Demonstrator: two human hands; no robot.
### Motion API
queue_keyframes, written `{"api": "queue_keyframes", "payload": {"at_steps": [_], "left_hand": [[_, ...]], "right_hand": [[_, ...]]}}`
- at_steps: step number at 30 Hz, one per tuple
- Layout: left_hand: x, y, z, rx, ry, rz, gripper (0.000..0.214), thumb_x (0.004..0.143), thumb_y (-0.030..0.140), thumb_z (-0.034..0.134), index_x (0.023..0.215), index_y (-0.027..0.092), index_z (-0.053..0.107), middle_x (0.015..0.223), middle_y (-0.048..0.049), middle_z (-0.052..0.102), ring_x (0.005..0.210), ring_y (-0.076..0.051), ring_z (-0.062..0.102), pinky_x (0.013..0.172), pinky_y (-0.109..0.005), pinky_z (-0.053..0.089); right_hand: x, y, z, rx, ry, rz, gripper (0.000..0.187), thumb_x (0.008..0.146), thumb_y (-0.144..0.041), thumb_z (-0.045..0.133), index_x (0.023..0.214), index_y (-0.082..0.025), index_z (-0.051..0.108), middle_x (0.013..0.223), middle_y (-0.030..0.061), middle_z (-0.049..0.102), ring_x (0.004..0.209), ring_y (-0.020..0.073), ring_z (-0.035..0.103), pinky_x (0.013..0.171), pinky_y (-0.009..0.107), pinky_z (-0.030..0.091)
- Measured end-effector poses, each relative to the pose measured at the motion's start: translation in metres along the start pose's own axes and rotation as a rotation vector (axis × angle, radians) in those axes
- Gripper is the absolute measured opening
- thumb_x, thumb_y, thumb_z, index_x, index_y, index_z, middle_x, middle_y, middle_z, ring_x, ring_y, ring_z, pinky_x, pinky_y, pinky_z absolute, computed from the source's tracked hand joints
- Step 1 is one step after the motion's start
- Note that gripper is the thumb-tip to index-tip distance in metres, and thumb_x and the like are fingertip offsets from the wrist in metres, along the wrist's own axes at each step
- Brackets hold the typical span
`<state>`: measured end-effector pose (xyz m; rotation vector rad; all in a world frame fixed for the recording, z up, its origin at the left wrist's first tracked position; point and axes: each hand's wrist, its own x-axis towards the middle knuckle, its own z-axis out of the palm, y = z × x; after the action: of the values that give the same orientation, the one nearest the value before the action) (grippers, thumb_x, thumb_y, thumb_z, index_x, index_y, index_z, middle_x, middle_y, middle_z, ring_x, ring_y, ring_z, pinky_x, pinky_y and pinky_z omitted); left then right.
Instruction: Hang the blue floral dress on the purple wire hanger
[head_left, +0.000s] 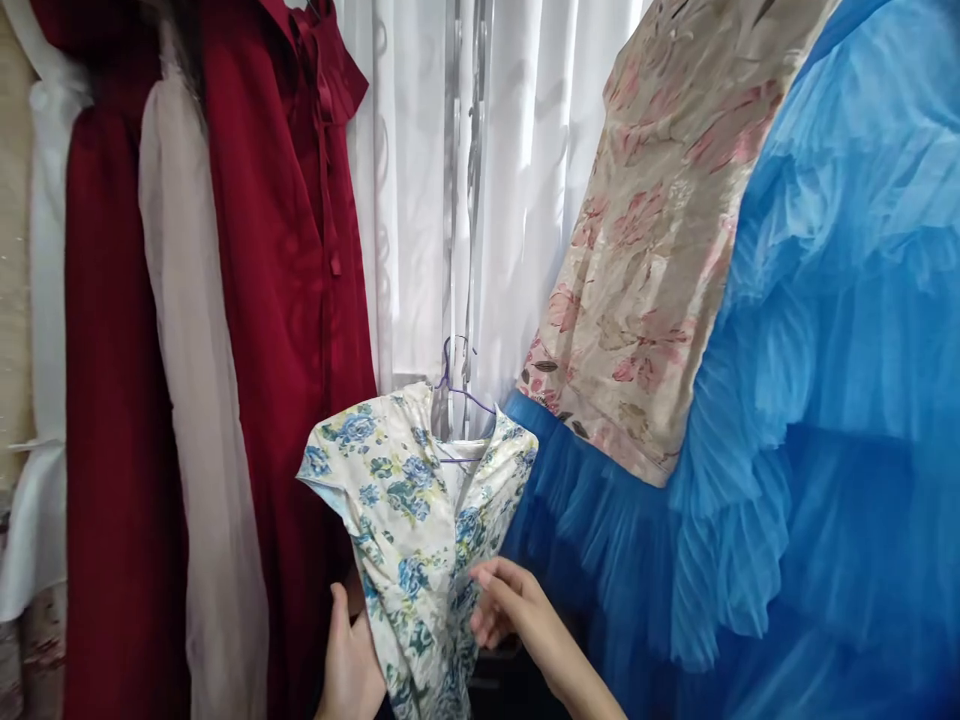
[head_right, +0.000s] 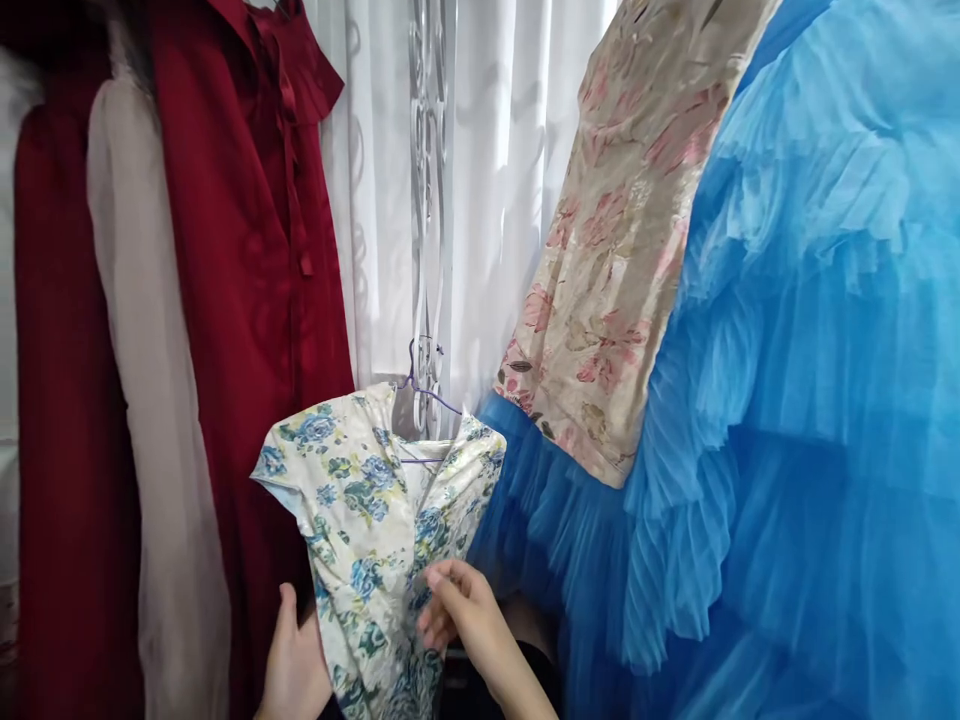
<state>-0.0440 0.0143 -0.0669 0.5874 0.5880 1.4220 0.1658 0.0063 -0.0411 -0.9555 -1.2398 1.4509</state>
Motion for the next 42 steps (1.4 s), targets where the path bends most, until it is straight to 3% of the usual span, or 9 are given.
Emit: {"api": "queue_keyframes", "payload": {"at_steps": [3,7,14,20,23,27,30,36,42], "left_hand": [[-0.005,-0.017,-0.008,0.152,0.153,0.016,0.083,0.063,0.045,0.088,0.137,0.023,0.059,0.121,-0.0117,0.074,0.126,-0.038,0.062,0.107,-0.048,0.049],[-0.001,-0.040,-0.013,0.285,0.239,0.028,0.058,0.058,0.033,0.085,0.111,0.018,0.068,0.103,-0.0095,0.078,0.110,-0.035,0.070,0.099,-0.045,0.054],[0.004,-0.044,-0.024,0.504,0.182,0.198,0.039,0.068,0.040,0.074,0.099,0.017,0.070,0.102,-0.0089,0.076,0.116,-0.035,0.066,0.099,-0.042,0.052],[-0.004,-0.034,-0.021,0.855,0.486,0.859,0.040,0.083,0.034,0.068,0.119,0.020,0.056,0.120,-0.0125,0.062,0.113,-0.030,0.061,0.100,-0.045,0.049],[-0.011,-0.026,0.010,1.073,0.144,1.050,0.030,0.091,0.023,0.061,0.121,0.023,0.058,0.117,-0.0097,0.062,0.111,-0.025,0.061,0.100,-0.041,0.049],[-0.006,-0.011,0.058,1.268,-0.358,0.948,0.029,0.096,0.017,0.055,0.122,0.026,0.064,0.104,-0.0061,0.067,0.101,-0.022,0.064,0.092,-0.036,0.051],[0.004,0.001,0.074,1.310,-0.446,0.964,0.017,0.098,0.020,0.056,0.106,0.023,0.070,0.091,-0.0048,0.069,0.090,-0.021,0.064,0.082,-0.033,0.051],[0.012,0.015,0.083,1.256,-0.580,1.120,0.018,0.097,0.019,0.058,0.099,0.021,0.075,0.084,-0.0055,0.072,0.080,-0.018,0.065,0.076,-0.031,0.050],[0.040,0.037,0.112,1.123,-0.506,1.161,0.014,0.093,0.022,0.065,0.085,0.020,0.075,0.079,-0.0045,0.069,0.077,-0.017,0.063,0.072,-0.030,0.050]], "right_hand": [[0.038,0.013,0.014,-0.148,0.122,-0.036,0.064,0.074,-0.082,0.061,0.093,-0.021,0.051,0.062,-0.0033,0.065,0.041,0.0129,0.054,0.042,0.023,0.037],[0.067,0.018,0.026,-0.312,0.217,-0.280,0.052,0.090,-0.073,0.050,0.073,-0.024,0.043,0.050,-0.0062,0.050,0.045,0.0131,0.047,0.048,0.026,0.036],[0.047,0.000,0.030,-0.248,0.250,-0.428,0.041,0.094,-0.052,0.054,0.066,-0.022,0.046,0.051,-0.0067,0.043,0.050,0.0118,0.038,0.053,0.025,0.031],[0.018,-0.008,0.021,-0.101,0.292,-0.326,0.040,0.087,-0.045,0.061,0.060,-0.022,0.043,0.047,-0.0076,0.039,0.045,0.0090,0.030,0.049,0.026,0.023],[0.007,-0.016,0.021,-0.141,0.240,-0.299,0.040,0.085,-0.047,0.063,0.060,-0.022,0.045,0.045,-0.0080,0.039,0.043,0.0081,0.029,0.048,0.025,0.021],[-0.006,-0.030,0.021,-0.228,0.142,-0.309,0.042,0.087,-0.049,0.066,0.063,-0.021,0.045,0.048,-0.0079,0.039,0.045,0.0077,0.029,0.047,0.024,0.019],[-0.015,-0.039,0.015,-0.239,0.120,-0.357,0.039,0.085,-0.046,0.070,0.066,-0.020,0.047,0.054,-0.0078,0.039,0.049,0.0080,0.030,0.048,0.024,0.021],[-0.008,-0.027,0.005,-0.330,0.119,-0.470,0.026,0.080,-0.036,0.077,0.088,-0.019,0.058,0.085,0.0020,0.065,0.079,0.0177,0.060,0.072,0.028,0.047],[0.009,-0.008,0.010,-0.401,0.225,-0.485,0.026,0.092,-0.040,0.062,0.078,-0.020,0.053,0.071,-0.0014,0.055,0.067,0.0151,0.050,0.065,0.026,0.040]]}}
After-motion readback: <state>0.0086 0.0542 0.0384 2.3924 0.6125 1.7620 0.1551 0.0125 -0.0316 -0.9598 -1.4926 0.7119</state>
